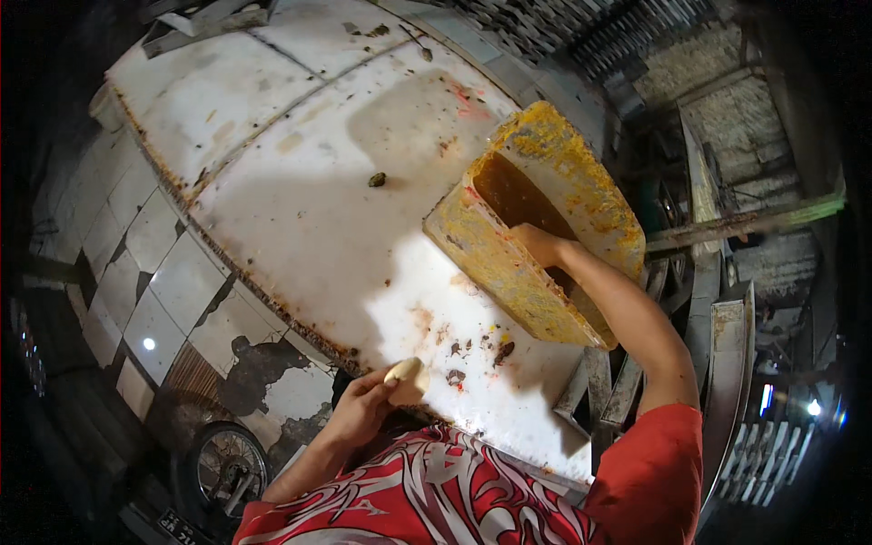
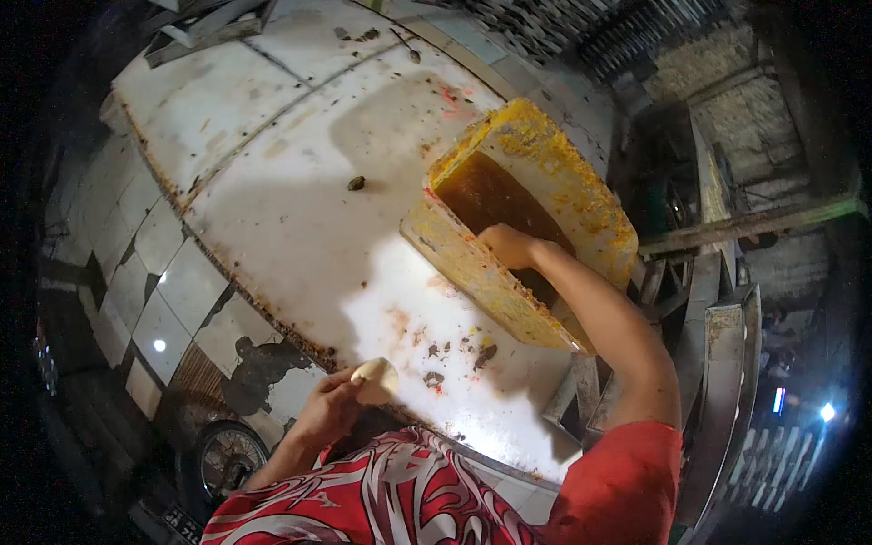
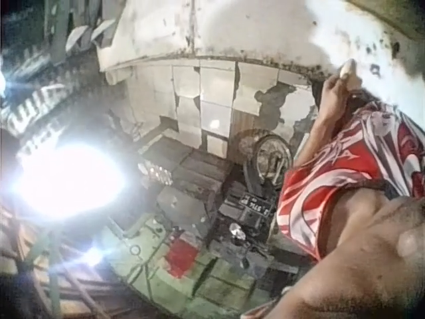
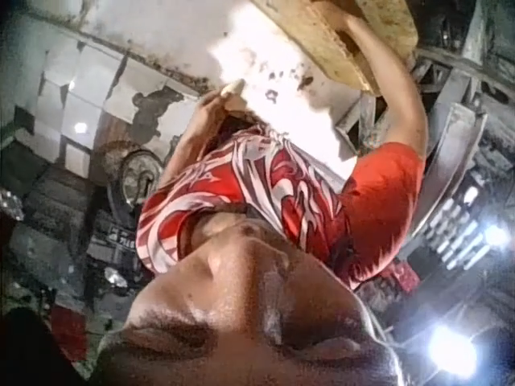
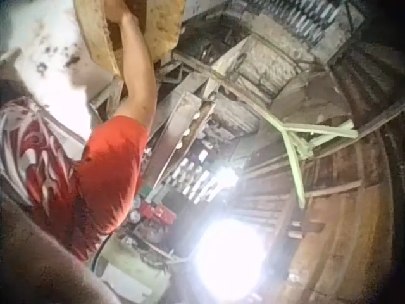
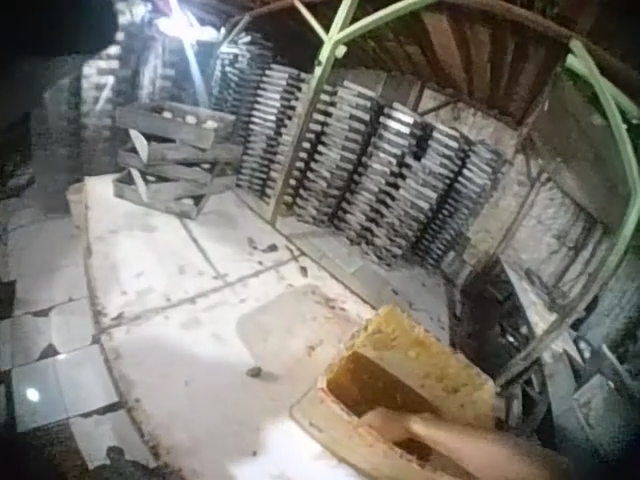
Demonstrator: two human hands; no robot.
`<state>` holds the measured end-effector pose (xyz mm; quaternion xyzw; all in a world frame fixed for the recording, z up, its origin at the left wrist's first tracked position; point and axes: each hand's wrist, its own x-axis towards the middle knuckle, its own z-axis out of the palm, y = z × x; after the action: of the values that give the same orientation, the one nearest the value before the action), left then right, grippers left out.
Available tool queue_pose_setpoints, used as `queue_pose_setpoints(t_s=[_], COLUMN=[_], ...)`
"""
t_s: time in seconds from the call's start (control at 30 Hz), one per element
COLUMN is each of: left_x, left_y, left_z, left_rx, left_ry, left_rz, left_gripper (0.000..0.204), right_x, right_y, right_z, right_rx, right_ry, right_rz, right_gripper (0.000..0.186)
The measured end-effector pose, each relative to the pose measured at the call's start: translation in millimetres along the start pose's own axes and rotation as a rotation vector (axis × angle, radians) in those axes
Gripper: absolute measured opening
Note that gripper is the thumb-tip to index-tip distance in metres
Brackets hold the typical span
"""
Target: The recorder takes portions of dough, fills them with a yellow paste using a spoon, seals them, and arranges them on stacked metal baking trays.
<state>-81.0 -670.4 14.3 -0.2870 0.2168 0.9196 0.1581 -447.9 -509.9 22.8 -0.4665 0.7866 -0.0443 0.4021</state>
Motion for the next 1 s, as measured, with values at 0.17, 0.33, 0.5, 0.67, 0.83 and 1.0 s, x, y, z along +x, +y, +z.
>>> queue_pose_setpoints(t_s=[0.17,0.33,0.5,0.67,0.83,1.0], left_x=[29,52,64,46,21,0], left_y=[28,16,17,-6,-54,-91], left_z=[27,54,99,138,132,77], left_rx=[0.172,-0.062,-0.081,-0.114,0.054,0.199], left_ry=[-0.037,-0.154,-0.298,-0.360,-0.446,-0.225], left_rz=[-0.002,0.045,0.088,0.127,0.290,0.161], left_gripper=[0.038,0.040,0.040,0.040,0.043,0.049], right_x=[-60,-129,-202,-210,-210,-214], right_y=[-8,-58,-107,-117,-94,-68], right_z=[-6,-54,-5,95,159,211], right_rx=[0.105,0.560,0.584,0.484,0.520,0.410], right_ry=[-0.016,0.057,0.612,1.077,0.996,0.775], right_rz=[0.138,0.329,0.216,-0.171,-0.289,-0.412], right_gripper=[0.022,0.017,0.014,0.012,0.016,0.015])
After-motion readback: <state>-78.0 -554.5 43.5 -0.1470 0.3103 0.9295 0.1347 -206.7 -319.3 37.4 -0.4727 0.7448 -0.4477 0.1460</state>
